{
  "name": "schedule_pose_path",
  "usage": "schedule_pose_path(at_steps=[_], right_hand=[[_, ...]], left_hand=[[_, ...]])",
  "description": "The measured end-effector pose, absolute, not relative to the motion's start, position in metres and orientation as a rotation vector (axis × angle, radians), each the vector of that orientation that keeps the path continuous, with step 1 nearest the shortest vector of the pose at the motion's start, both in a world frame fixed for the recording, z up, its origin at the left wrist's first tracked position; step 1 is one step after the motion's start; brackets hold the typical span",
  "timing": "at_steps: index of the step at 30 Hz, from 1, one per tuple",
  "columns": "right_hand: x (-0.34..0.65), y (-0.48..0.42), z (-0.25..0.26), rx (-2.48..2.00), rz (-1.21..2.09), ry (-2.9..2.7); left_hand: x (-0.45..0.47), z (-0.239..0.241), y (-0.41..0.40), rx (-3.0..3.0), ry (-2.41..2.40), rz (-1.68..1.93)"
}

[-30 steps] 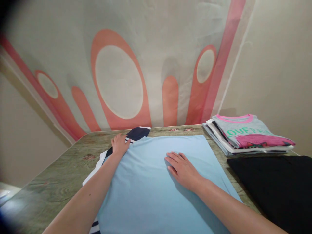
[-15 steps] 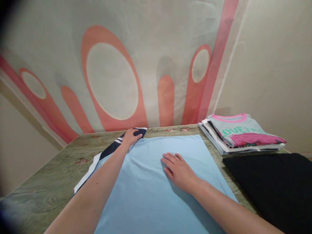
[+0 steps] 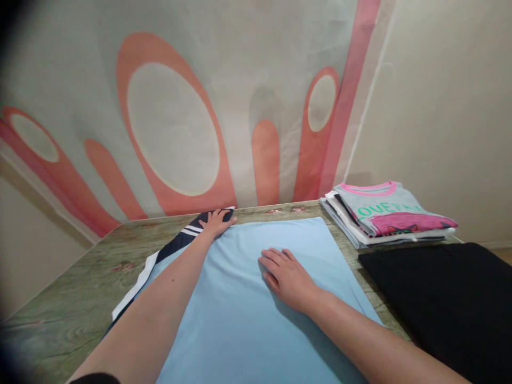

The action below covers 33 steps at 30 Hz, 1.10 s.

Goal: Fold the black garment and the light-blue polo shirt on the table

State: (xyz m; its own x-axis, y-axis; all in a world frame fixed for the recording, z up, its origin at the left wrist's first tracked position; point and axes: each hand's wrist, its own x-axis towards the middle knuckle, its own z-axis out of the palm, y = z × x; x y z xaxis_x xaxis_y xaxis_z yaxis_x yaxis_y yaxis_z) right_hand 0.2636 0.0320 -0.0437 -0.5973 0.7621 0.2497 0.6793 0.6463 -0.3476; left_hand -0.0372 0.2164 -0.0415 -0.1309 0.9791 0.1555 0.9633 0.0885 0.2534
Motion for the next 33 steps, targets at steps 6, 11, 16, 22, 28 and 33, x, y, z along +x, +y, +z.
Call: schedule_pose_path(at_steps=[6,11,16,22,28,33], right_hand=[[0.263,0.031,-0.042,-1.144,0.307,-2.485],[0.264,0.03,-0.04,-1.152,0.307,-2.5],[0.263,0.03,-0.041,-1.145,0.302,-2.491],[0.263,0.03,-0.041,-1.164,0.327,-2.468],[0.261,0.028,-0.039,-1.219,0.327,-2.451],[0.279,0.042,-0.046,-1.479,0.212,-2.407]], left_hand=[[-0.048,-0.04,0.209,2.017,2.334,0.477],[-0.049,-0.04,0.218,2.03,2.258,0.303],[-0.051,-0.038,0.22,1.986,2.293,0.264],[-0.04,-0.029,0.203,2.041,2.397,0.378],[-0.027,-0.032,0.173,2.347,2.171,0.391],[-0.032,-0.046,0.164,2.434,2.043,0.322]])
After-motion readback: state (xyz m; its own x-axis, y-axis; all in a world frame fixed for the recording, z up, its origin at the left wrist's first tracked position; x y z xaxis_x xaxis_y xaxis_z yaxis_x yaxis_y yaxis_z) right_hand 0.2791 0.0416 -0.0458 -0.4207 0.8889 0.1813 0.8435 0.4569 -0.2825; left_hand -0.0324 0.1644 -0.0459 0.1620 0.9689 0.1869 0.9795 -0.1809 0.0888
